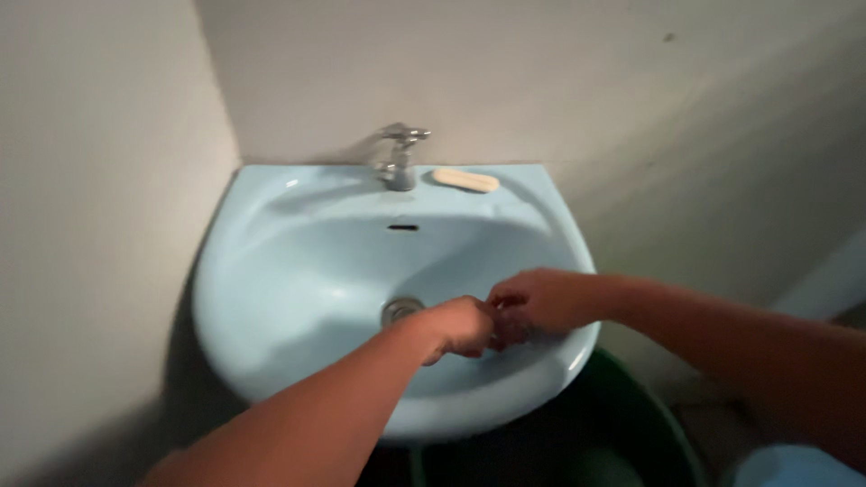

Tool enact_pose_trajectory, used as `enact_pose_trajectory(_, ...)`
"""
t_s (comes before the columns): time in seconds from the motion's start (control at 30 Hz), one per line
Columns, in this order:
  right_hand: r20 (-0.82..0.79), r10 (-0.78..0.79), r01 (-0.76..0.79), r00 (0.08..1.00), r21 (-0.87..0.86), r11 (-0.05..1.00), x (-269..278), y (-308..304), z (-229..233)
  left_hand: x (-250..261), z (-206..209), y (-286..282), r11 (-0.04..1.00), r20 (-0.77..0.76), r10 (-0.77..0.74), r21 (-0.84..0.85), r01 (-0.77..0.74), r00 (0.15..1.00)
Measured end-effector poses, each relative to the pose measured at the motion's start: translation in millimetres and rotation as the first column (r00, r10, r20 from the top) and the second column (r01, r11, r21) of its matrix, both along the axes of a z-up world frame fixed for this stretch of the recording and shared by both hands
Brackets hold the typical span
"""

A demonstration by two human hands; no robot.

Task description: The person wets a blue cloth in a sink, wipes the edges and basin of the blue sink, and then wipes a section of the adjacent wall.

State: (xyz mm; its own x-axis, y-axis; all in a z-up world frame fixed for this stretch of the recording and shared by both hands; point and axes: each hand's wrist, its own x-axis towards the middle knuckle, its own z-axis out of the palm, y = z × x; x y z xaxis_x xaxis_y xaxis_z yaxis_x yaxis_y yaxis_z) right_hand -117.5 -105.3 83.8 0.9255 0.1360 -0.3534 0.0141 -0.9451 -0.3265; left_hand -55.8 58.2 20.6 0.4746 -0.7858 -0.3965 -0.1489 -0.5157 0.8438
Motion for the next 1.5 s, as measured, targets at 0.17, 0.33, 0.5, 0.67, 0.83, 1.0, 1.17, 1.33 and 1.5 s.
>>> enact_pose_trajectory(0.17,-0.279,0.09,-0.088,0.956,0.02,0.996,-9,35,10,-17,34,59,0.999,-0.201,0.013,0.046,-0.004,0.979)
enact_pose_trajectory(0.33,-0.416,0.061,-0.089,0.907,-0.048,0.995,-16,57,18,-15,72,87,0.933,-0.038,-0.159,0.322,0.163,0.987)
enact_pose_trajectory(0.5,-0.479,0.181,-0.456,0.859,-0.556,0.695,7,39,16,4,74,93,0.799,0.243,-0.202,0.601,0.016,0.949)
enact_pose_trajectory(0.67,-0.149,0.476,-0.376,0.867,-0.821,0.429,24,12,-16,24,50,108,0.721,0.404,-0.264,0.686,-0.1,0.876)
enact_pose_trajectory(0.83,-0.399,0.16,-0.291,0.903,-0.295,0.91,17,42,-18,15,42,114,0.738,0.383,-0.226,0.667,-0.1,0.896)
enact_pose_trajectory(1.0,-0.399,0.205,-0.304,0.894,-0.202,0.931,10,49,-7,4,52,114,0.758,0.368,-0.165,0.641,-0.121,0.915)
enact_pose_trajectory(1.17,-0.179,0.144,-0.213,0.973,-0.474,0.855,7,45,-19,2,54,111,0.805,0.371,-0.17,0.587,-0.089,0.913)
enact_pose_trajectory(1.33,-0.181,0.156,-0.156,0.971,0.016,0.988,14,72,-8,-6,49,109,0.889,0.236,0.018,0.441,-0.123,0.972)
enact_pose_trajectory(1.5,-0.172,-0.15,0.218,0.974,0.515,0.829,33,65,24,30,40,108,0.946,0.135,0.288,0.116,-0.304,0.948)
